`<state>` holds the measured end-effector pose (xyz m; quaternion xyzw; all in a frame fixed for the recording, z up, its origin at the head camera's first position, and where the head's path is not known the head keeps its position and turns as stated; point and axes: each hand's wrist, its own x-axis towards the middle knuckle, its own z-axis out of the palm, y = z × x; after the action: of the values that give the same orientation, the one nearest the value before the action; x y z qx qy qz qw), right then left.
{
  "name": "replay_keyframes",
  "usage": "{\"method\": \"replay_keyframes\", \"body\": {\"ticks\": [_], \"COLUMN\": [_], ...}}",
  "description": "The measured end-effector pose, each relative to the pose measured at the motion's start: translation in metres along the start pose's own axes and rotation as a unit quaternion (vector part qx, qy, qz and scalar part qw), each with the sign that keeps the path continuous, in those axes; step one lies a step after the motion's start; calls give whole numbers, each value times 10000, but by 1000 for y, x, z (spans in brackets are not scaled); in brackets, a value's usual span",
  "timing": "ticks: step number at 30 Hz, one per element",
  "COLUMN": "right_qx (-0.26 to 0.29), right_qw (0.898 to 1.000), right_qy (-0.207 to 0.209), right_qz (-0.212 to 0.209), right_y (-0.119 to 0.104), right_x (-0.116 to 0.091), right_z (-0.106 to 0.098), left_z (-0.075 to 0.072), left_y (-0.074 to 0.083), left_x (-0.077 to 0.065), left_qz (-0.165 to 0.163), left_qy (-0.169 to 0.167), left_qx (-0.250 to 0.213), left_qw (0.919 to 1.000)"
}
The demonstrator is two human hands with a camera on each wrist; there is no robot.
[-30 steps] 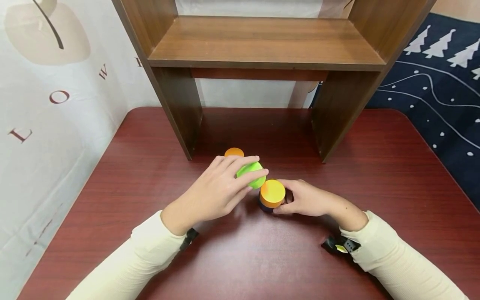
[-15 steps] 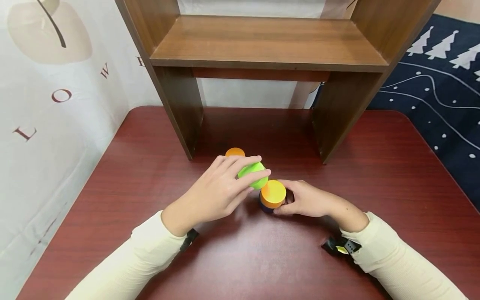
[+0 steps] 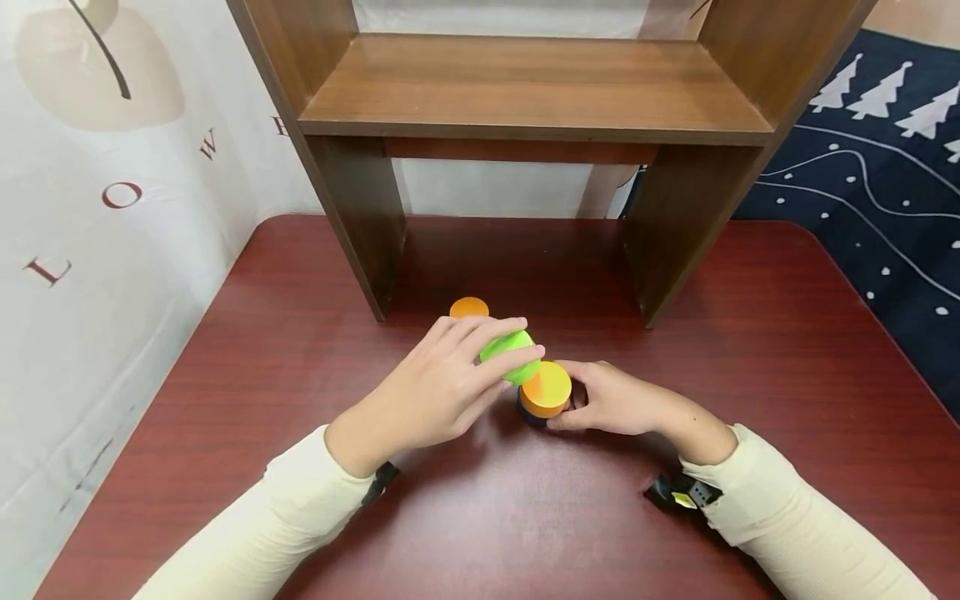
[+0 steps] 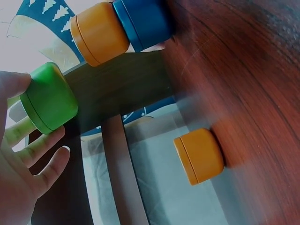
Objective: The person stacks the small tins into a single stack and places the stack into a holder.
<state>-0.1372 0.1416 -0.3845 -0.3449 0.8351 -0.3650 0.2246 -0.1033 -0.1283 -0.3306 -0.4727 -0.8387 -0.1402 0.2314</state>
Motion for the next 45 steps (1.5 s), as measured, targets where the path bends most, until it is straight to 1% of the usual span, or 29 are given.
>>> {"method": "replay_keyframes", "body": {"ticks": [7,14,22,31,40,45], "right_qx": [-105,-85,14,-68,-56,-24], "right_qw": [9999,9999,10000,9999,9999,9999], "right_qy": [30,60,50,45,21,32], "right_qz": [-23,-52,-71,-101,-91,-116], "right_y": [-1,0,2,1,1,1], "right_x": [1,1,1,2,1,1], "right_z": [1,1,3,1,2,1], "left_z": [0,0,2,4,6,6], "left_y": [0,1,4,5,7,9], "left_x": [-1,0,1,3,2,6], "left_qz": [23,61,163,266,325,389], "left_qy": [19,72,112,151,141,175], "left_qx": [-80,-101,-26,-11,-17,7], "left_qw": [10000,9999,9998,9995,9994,9991]}}
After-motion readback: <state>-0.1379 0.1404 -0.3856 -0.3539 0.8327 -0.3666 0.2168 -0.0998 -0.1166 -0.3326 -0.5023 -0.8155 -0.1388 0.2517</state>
